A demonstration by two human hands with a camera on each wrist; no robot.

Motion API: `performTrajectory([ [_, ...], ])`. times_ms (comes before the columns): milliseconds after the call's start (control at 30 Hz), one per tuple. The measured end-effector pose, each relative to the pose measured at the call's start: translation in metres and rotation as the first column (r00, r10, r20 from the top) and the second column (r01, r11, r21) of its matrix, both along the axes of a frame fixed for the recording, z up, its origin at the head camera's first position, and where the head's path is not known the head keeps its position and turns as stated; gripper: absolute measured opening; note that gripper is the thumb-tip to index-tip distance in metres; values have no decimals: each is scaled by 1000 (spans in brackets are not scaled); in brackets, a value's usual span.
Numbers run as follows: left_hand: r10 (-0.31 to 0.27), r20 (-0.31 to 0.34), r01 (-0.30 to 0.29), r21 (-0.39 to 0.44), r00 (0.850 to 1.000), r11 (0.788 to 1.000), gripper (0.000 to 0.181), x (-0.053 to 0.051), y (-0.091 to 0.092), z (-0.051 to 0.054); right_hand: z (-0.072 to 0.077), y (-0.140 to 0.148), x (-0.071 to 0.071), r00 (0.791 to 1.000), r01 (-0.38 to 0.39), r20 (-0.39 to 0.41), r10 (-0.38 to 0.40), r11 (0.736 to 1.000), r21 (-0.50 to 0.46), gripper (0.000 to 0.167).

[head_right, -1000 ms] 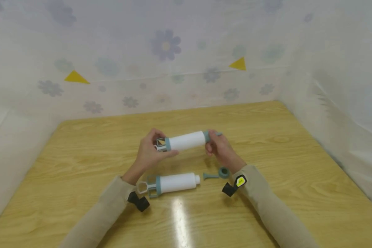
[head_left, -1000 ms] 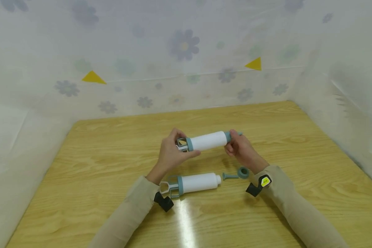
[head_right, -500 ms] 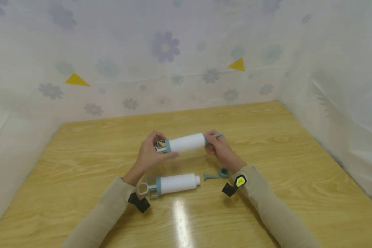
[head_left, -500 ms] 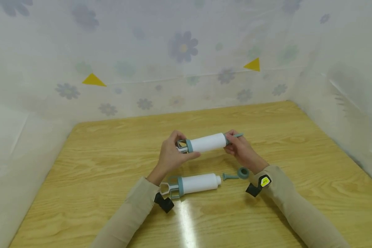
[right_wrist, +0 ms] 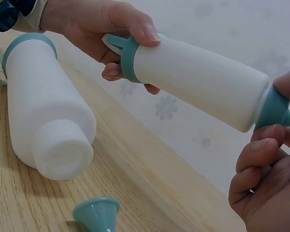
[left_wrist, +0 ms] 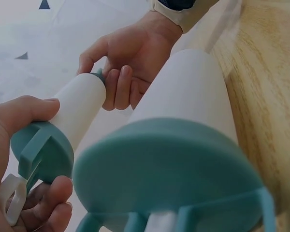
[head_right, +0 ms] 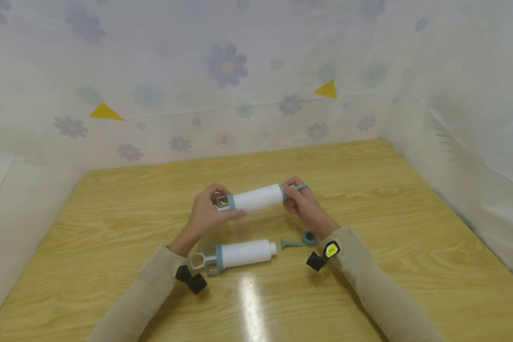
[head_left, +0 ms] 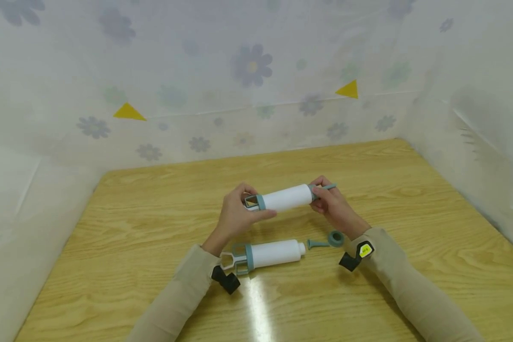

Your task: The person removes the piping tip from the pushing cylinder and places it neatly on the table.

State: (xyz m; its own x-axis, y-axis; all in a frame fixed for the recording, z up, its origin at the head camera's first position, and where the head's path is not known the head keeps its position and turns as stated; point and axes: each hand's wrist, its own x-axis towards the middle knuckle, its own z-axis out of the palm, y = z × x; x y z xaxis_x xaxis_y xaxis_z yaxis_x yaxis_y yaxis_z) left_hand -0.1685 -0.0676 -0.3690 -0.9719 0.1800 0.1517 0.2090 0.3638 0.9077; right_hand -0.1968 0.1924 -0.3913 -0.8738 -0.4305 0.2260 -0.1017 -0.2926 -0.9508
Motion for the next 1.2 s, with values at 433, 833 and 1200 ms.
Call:
performTrajectory([
  [433,-103,156,93,70,982,993,35,-2,1,5,4,3,-2,1000,22,-14,-21,1000,14,16],
  [833,-153,198,156,3,968,988,32,0,-1,5,3,2,-1,999,48,7,-48,998,39,16],
  [1200,-144,157,148,-19,977,989,34,1,-1,4,3,3,1,999,47,12,-48,998,33,19],
])
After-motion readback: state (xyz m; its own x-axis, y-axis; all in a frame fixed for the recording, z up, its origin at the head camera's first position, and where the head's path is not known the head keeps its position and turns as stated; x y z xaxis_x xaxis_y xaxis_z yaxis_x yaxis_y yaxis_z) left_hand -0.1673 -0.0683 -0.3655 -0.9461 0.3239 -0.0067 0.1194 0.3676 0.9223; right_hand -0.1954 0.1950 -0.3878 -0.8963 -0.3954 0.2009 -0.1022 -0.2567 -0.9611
